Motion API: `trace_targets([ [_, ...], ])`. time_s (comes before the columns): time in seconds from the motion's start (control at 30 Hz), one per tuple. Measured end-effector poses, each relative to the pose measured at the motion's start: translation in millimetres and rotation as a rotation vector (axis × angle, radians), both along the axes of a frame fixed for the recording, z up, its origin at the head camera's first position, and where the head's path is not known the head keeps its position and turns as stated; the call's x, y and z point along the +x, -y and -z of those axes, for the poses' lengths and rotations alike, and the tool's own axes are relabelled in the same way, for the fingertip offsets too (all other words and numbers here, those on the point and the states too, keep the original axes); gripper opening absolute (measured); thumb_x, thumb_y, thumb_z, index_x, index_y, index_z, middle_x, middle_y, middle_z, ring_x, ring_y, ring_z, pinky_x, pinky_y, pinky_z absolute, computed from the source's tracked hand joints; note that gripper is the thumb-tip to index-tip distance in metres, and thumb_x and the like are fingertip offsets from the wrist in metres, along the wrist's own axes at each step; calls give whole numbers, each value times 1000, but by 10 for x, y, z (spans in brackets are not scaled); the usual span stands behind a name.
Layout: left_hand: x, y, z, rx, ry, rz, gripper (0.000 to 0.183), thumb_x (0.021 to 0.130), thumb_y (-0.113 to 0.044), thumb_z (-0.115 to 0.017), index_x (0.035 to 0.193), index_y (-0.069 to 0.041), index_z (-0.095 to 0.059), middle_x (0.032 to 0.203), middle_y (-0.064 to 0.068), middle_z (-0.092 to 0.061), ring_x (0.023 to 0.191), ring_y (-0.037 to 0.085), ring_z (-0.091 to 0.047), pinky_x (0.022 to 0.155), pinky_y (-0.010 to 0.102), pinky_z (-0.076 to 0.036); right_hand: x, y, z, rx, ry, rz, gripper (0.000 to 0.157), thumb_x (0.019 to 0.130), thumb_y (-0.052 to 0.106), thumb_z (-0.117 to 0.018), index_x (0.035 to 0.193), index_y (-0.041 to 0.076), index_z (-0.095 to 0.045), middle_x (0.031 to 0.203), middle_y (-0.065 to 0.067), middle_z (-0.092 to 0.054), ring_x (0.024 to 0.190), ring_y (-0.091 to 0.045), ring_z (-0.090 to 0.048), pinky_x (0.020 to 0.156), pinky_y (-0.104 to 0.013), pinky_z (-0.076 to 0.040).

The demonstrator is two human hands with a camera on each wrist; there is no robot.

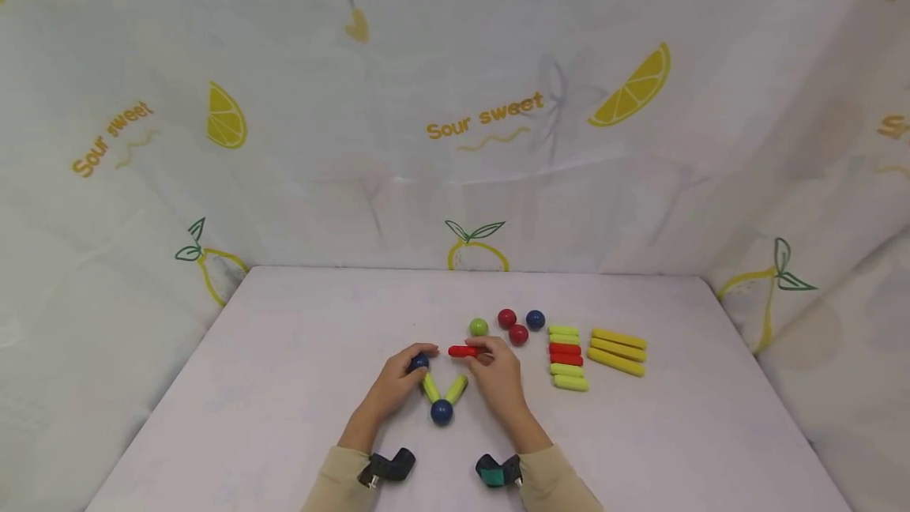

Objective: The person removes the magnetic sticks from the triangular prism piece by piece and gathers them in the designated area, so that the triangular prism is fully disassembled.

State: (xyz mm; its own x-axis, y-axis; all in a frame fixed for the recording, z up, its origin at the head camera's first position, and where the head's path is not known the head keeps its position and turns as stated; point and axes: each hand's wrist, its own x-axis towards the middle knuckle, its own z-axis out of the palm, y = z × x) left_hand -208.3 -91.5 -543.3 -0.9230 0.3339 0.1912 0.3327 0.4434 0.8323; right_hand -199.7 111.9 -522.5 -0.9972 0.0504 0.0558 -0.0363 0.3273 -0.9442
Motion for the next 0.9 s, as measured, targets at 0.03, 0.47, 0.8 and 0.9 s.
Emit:
trace_targets([
  [0.03, -1, -4, 1, 0, 3, -1, 35, 90, -2, -51, 124, -6, -57, 122, 5, -64, 124, 21, -53, 109, 43, -38, 13, -46, -15, -8, 13, -12, 27, 85, 10, -70, 112, 9, -66, 118, -6, -60, 110, -22, -58, 95, -35, -52],
  [0.47, 14, -18, -11, -4, -6, -7, 34, 90, -2, -51, 123, -7, -58, 121, 5, -64, 124, 22, -53, 108, 42, -39, 333, -939, -221, 145, 84, 10, 33, 87, 15, -69, 118, 6, -63, 120, -13, -61, 114, -28, -55, 88, -25, -54],
  [0.8, 13, -10, -6, 3, 14, -14, 34, 90, -3, -51, 123, -8, -58, 121, 5, -64, 125, 21, -52, 109, 42, -38, 628, -1439, -168, 285, 192, 109, 40, 89, 30, -67, 120, 6, -62, 126, -13, -60, 115, -23, -54, 81, -9, -48],
  [0.9, 17, -10, -2, 6, 15, -18, 34, 89, -3, -51, 122, -8, -58, 121, 5, -64, 125, 22, -52, 109, 43, -38, 664, -1491, -148, 302, 220, 117, 46, 88, 39, -65, 122, 7, -61, 129, -12, -59, 117, -22, -53, 78, -6, -42],
])
